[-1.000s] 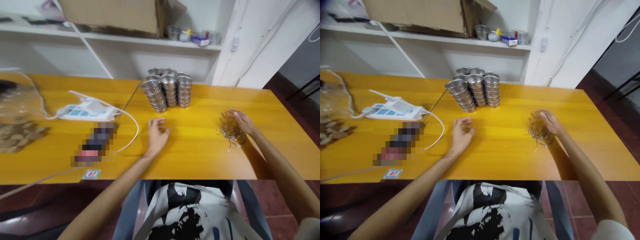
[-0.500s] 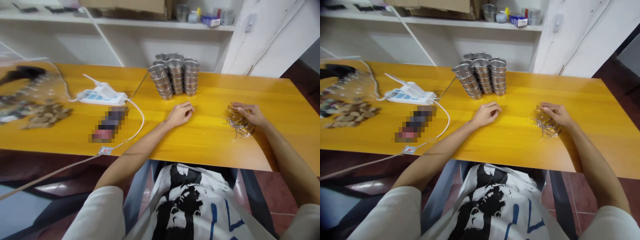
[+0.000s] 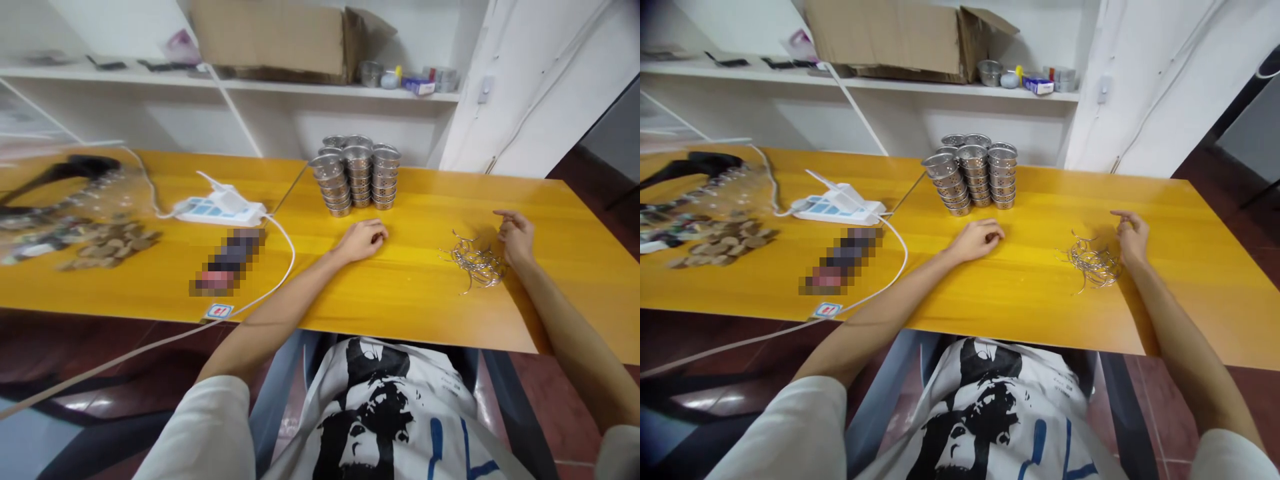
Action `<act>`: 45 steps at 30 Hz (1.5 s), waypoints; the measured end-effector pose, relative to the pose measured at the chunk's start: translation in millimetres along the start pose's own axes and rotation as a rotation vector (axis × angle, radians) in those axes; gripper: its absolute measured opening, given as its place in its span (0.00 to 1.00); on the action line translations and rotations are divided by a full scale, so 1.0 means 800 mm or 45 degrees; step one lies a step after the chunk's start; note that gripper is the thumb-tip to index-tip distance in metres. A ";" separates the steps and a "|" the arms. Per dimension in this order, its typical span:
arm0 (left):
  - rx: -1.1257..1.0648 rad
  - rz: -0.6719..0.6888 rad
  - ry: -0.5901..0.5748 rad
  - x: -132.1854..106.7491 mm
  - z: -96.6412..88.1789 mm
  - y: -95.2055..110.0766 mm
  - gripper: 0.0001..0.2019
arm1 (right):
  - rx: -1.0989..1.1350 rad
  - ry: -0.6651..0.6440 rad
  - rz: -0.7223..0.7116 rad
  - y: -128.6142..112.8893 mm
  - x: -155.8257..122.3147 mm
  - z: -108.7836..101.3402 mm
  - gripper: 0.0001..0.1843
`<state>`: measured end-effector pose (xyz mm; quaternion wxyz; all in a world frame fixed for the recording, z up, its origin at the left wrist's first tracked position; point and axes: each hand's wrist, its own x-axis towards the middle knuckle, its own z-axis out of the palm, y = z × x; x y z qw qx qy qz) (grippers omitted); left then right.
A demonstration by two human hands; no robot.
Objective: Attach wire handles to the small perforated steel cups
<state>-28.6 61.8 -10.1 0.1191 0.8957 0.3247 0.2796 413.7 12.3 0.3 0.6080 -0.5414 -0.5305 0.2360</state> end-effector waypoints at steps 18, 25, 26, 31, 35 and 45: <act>-0.015 0.014 -0.024 -0.003 -0.003 -0.003 0.13 | 0.780 -0.480 0.325 -0.124 -0.090 0.063 0.18; 0.054 0.005 0.174 -0.004 -0.017 -0.002 0.10 | 0.541 -0.479 0.292 -0.102 -0.082 0.053 0.12; 0.086 -0.011 0.337 -0.004 -0.026 -0.003 0.10 | 0.479 -0.456 0.263 -0.097 -0.080 0.051 0.12; 0.149 -0.219 1.150 -0.010 -0.081 -0.024 0.29 | 0.109 -0.426 0.015 -0.071 -0.072 0.047 0.07; -0.044 -0.319 1.139 -0.010 -0.100 -0.057 0.34 | -0.161 -0.327 -0.076 -0.062 -0.070 0.051 0.05; 0.117 -0.321 1.239 0.018 -0.121 -0.070 0.17 | -0.421 -0.269 -0.208 -0.044 -0.061 0.049 0.08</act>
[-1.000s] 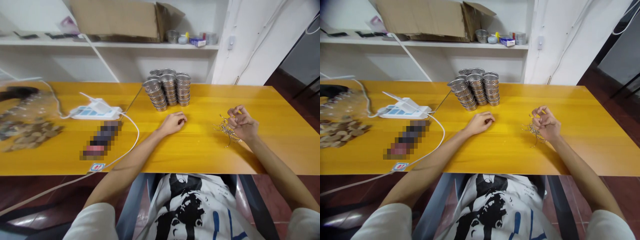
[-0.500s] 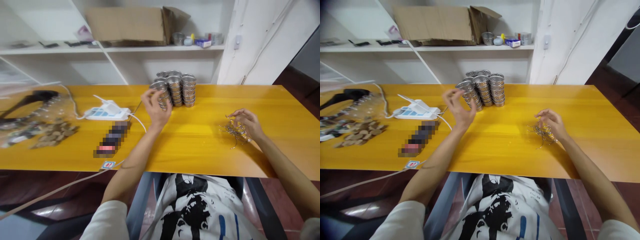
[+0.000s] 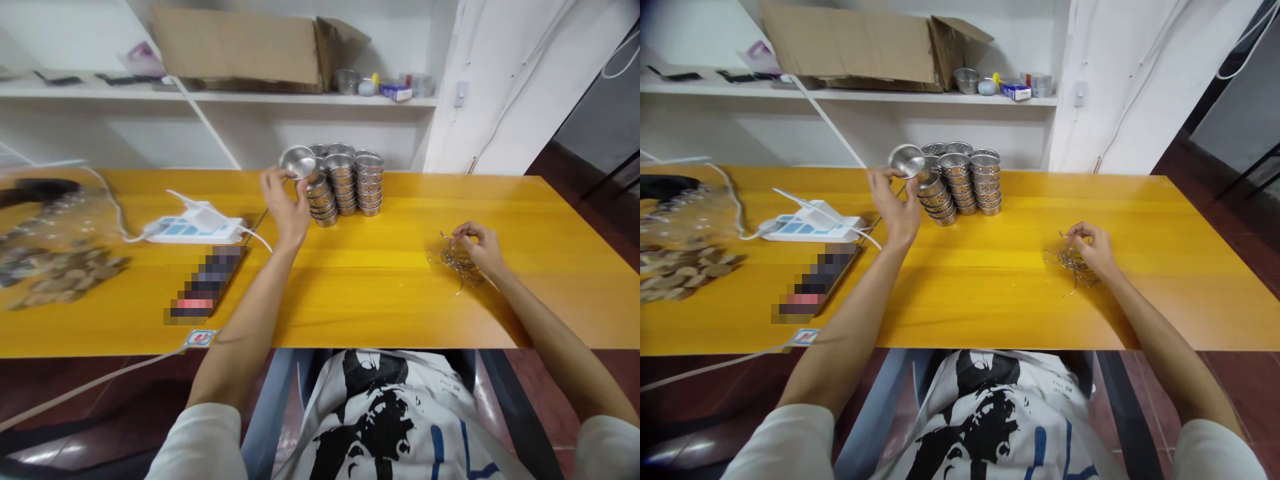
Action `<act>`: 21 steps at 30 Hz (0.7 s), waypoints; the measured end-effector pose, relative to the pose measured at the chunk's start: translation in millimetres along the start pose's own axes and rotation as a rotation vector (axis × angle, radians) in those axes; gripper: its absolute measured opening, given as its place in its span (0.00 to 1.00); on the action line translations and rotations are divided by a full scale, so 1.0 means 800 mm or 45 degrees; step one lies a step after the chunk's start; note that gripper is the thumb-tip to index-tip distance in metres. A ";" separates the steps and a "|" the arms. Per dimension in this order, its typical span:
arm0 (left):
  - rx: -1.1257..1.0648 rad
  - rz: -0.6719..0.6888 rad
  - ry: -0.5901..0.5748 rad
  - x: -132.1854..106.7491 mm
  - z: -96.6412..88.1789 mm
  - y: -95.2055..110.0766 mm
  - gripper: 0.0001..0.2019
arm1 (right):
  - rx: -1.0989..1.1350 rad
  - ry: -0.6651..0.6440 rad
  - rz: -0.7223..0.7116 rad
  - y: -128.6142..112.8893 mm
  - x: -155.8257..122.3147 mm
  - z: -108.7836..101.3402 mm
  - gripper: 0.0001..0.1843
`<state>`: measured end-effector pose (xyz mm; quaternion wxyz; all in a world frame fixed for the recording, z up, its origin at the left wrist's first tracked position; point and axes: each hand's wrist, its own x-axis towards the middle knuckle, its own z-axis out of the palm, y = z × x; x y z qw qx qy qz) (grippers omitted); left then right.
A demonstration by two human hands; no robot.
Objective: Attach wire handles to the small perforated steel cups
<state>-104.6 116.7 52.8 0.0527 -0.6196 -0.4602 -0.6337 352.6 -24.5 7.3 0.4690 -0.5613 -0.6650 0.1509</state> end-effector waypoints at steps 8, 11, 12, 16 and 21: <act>-0.283 0.275 -0.672 -0.090 0.011 0.087 0.17 | -0.679 -0.433 -0.572 -0.012 -0.013 0.014 0.16; -0.443 0.204 -1.113 -0.124 0.025 0.104 0.16 | -0.839 -0.465 -0.668 -0.022 -0.019 0.017 0.20; -0.474 0.180 -1.201 -0.130 0.028 0.106 0.17 | -0.868 -0.460 -0.679 -0.024 -0.020 0.017 0.19; -0.540 0.179 -1.381 -0.133 0.031 0.100 0.19 | -0.899 -0.498 -0.708 -0.019 -0.019 0.019 0.14; -0.598 0.103 -1.443 -0.132 0.030 0.092 0.27 | -0.907 -0.492 -0.806 -0.018 -0.019 0.017 0.14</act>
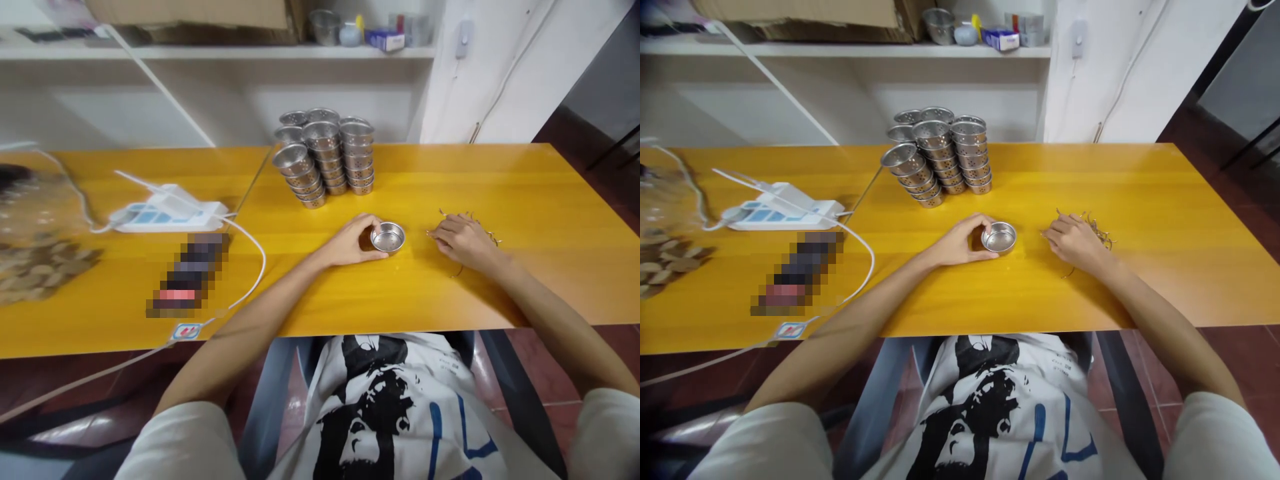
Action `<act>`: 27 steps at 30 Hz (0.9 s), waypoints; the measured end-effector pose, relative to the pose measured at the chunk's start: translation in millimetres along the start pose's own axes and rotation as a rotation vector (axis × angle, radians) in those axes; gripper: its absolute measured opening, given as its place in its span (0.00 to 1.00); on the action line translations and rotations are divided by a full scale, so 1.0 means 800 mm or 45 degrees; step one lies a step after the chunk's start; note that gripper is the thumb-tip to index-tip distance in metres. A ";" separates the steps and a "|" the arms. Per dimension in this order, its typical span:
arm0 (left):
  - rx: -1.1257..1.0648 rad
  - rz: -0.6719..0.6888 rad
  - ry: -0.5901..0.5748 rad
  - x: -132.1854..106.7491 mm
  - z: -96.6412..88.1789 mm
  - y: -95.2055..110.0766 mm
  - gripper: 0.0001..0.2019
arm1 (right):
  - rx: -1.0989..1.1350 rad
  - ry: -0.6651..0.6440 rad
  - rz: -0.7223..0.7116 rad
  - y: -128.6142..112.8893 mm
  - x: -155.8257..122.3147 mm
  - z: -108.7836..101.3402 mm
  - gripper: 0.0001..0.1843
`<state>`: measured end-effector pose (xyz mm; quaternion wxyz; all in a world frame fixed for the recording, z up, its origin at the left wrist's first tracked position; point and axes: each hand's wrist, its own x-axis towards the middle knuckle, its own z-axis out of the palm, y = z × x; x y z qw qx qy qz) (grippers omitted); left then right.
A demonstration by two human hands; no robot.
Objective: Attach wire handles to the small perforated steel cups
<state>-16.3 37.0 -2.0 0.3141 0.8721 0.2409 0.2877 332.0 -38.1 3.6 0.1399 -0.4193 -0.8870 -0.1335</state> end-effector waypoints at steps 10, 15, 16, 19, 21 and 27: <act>-0.196 -0.117 -0.130 -0.004 0.001 0.008 0.51 | 0.356 0.390 0.250 -0.011 0.001 -0.020 0.16; -0.346 -0.126 -0.205 -0.003 0.005 0.015 0.50 | 0.572 0.386 0.352 -0.008 0.004 -0.015 0.16; -0.348 -0.125 -0.204 -0.003 0.006 0.015 0.49 | 0.663 0.389 0.394 -0.010 0.005 -0.015 0.16; -0.336 -0.112 -0.193 -0.001 0.006 0.016 0.42 | 1.074 0.320 0.554 -0.027 0.011 -0.016 0.17; -0.356 -0.102 -0.192 -0.001 0.005 0.018 0.39 | 1.301 0.233 0.606 -0.045 0.016 -0.021 0.20; -0.630 -0.100 -0.254 -0.005 0.004 0.035 0.34 | 1.460 0.050 0.567 -0.082 0.025 -0.038 0.21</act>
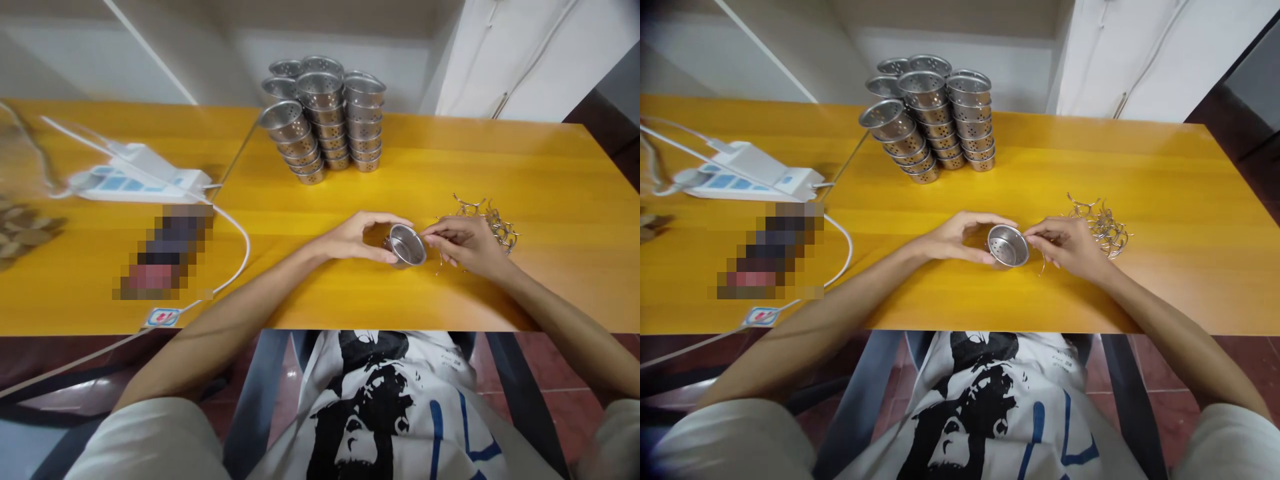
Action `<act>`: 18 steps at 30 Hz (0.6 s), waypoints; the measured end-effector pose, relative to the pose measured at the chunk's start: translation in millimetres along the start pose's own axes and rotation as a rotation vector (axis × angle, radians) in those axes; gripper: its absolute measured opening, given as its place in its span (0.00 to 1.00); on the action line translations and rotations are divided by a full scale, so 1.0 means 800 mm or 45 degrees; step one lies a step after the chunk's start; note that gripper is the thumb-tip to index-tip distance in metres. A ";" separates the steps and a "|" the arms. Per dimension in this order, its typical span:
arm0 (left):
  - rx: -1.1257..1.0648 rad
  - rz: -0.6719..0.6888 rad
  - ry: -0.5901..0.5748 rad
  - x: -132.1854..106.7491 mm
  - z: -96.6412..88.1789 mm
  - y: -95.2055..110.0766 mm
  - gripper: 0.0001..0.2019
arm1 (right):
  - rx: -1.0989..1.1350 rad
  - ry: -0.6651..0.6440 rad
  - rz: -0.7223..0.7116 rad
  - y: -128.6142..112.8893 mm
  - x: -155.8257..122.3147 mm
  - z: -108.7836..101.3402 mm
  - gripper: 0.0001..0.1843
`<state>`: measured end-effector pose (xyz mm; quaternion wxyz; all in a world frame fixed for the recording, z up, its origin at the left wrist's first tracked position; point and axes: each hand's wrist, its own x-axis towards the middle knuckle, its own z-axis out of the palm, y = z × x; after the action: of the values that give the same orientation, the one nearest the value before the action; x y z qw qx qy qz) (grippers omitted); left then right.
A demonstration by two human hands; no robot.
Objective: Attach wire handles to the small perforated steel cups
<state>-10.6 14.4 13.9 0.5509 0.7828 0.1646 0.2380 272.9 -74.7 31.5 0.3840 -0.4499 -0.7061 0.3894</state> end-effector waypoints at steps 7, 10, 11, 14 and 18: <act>-0.160 -0.072 -0.015 -0.001 0.020 0.006 0.36 | 0.148 0.003 0.157 0.010 0.001 0.003 0.23; -0.266 -0.111 -0.006 -0.001 0.023 0.001 0.37 | 0.211 0.027 0.144 0.008 0.003 0.004 0.23; -0.297 -0.118 -0.004 -0.001 0.024 -0.001 0.38 | 0.218 0.041 0.136 0.006 0.004 0.005 0.23; -0.366 -0.133 -0.005 0.001 0.026 -0.007 0.40 | 0.194 0.051 0.113 -0.003 0.003 0.007 0.23; -0.397 -0.140 -0.030 0.005 0.026 -0.007 0.38 | 0.196 0.012 0.107 -0.003 0.002 0.010 0.25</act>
<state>4.2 1.7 3.5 0.6797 0.6804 0.1619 0.2211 264.0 -75.4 30.9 0.4040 -0.4500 -0.6529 0.4561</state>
